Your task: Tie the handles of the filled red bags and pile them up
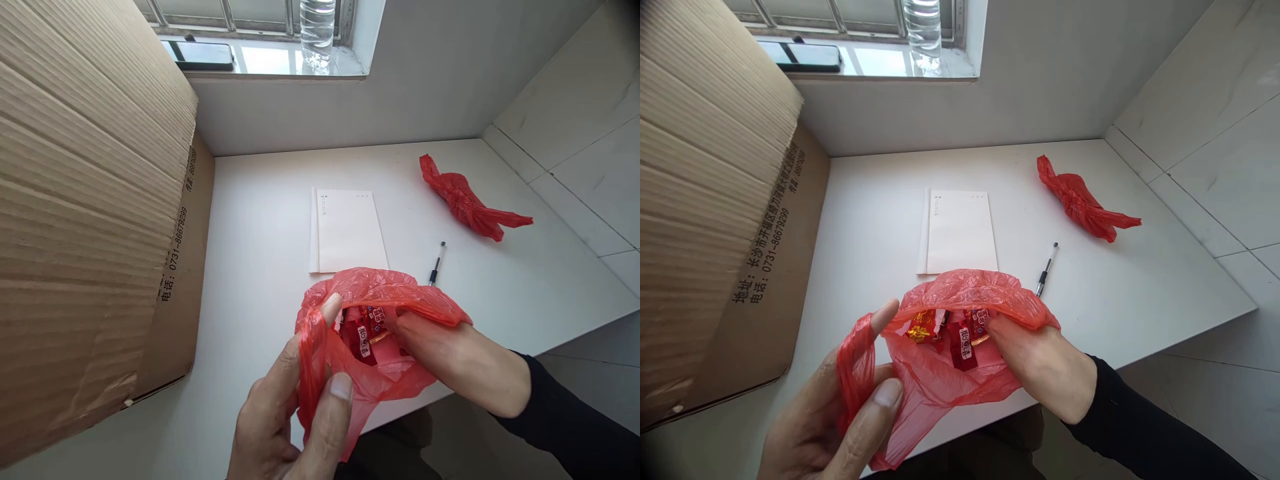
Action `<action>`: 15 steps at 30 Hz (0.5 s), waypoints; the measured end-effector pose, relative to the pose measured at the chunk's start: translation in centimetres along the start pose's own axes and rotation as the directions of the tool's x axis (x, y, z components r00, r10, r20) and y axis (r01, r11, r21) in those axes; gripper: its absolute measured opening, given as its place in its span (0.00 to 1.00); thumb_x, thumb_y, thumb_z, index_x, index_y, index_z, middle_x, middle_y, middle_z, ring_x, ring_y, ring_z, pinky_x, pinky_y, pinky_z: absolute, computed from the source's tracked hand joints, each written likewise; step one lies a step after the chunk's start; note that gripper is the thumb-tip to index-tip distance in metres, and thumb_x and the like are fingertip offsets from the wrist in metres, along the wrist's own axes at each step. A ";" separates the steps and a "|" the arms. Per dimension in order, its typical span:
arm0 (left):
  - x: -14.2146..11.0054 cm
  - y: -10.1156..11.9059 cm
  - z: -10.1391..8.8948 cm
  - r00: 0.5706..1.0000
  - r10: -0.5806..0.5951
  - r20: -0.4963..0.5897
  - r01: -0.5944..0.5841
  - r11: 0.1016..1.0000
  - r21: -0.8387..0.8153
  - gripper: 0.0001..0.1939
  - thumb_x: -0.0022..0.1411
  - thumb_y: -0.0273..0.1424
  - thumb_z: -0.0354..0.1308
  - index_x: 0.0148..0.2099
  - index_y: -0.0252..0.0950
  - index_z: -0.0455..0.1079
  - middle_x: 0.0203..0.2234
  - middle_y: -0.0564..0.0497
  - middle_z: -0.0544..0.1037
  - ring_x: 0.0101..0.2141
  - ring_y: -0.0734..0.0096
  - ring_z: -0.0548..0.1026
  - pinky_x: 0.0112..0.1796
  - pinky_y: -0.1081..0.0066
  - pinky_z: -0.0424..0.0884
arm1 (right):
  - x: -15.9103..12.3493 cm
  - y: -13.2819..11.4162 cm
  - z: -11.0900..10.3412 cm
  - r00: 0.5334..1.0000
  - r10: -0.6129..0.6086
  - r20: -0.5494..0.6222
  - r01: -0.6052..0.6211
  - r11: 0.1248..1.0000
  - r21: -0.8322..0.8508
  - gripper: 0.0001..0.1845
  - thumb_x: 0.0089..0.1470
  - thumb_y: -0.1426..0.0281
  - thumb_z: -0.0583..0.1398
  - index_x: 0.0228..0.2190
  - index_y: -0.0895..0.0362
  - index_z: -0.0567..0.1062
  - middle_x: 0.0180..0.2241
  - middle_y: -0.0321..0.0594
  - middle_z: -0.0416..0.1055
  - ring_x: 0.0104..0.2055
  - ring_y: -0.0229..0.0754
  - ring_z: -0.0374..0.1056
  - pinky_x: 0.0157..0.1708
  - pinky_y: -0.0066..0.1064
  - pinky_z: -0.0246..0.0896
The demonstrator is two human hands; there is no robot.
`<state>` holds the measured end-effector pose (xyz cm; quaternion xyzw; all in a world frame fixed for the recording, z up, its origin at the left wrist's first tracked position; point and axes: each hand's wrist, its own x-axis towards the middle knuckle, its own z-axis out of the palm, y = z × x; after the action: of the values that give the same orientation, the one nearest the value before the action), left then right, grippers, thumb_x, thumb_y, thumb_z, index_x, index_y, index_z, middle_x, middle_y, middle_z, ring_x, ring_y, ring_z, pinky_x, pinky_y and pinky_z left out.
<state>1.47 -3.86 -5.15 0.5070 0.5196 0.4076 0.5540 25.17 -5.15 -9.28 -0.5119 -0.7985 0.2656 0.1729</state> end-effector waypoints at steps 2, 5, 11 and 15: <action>0.0 0.0 0.0 1.000 -0.001 0.009 0.001 1.000 -0.012 0.21 0.67 0.35 0.60 0.60 0.56 0.74 0.21 0.56 0.73 0.23 0.73 0.65 0.28 0.78 0.72 | -0.4 0.2 0.2 0.999 -0.051 0.009 0.052 0.997 -0.052 0.31 0.69 0.79 0.43 0.69 0.48 0.54 0.61 0.41 0.70 0.63 0.45 0.67 0.62 0.38 0.68; 0.1 0.0 0.1 0.999 -0.013 0.035 0.016 0.997 -0.071 0.21 0.68 0.34 0.59 0.60 0.59 0.73 0.25 0.56 0.76 0.25 0.73 0.68 0.32 0.77 0.74 | -0.8 0.7 0.8 0.994 -0.100 -0.030 0.094 0.983 -0.161 0.36 0.68 0.82 0.41 0.72 0.50 0.42 0.64 0.43 0.65 0.68 0.47 0.60 0.65 0.44 0.64; 0.2 0.3 0.2 1.000 0.001 0.028 0.001 0.998 -0.066 0.20 0.68 0.34 0.60 0.59 0.61 0.74 0.28 0.57 0.79 0.27 0.74 0.70 0.34 0.78 0.72 | -1.7 1.8 1.5 0.993 -0.116 0.021 0.118 0.962 -0.245 0.38 0.69 0.82 0.43 0.72 0.51 0.35 0.67 0.42 0.61 0.70 0.45 0.55 0.68 0.43 0.60; 0.2 0.2 0.0 1.000 -0.001 0.015 0.002 0.998 -0.057 0.20 0.67 0.35 0.60 0.59 0.60 0.74 0.25 0.57 0.75 0.26 0.74 0.69 0.32 0.78 0.72 | -2.4 2.3 1.5 0.993 -0.119 0.025 0.122 0.961 -0.250 0.38 0.68 0.82 0.44 0.72 0.52 0.36 0.67 0.45 0.61 0.69 0.47 0.57 0.65 0.45 0.65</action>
<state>1.54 -3.65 -4.95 0.4939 0.5039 0.4178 0.5724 27.05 -6.90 -11.86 -0.4788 -0.8561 0.1539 0.1189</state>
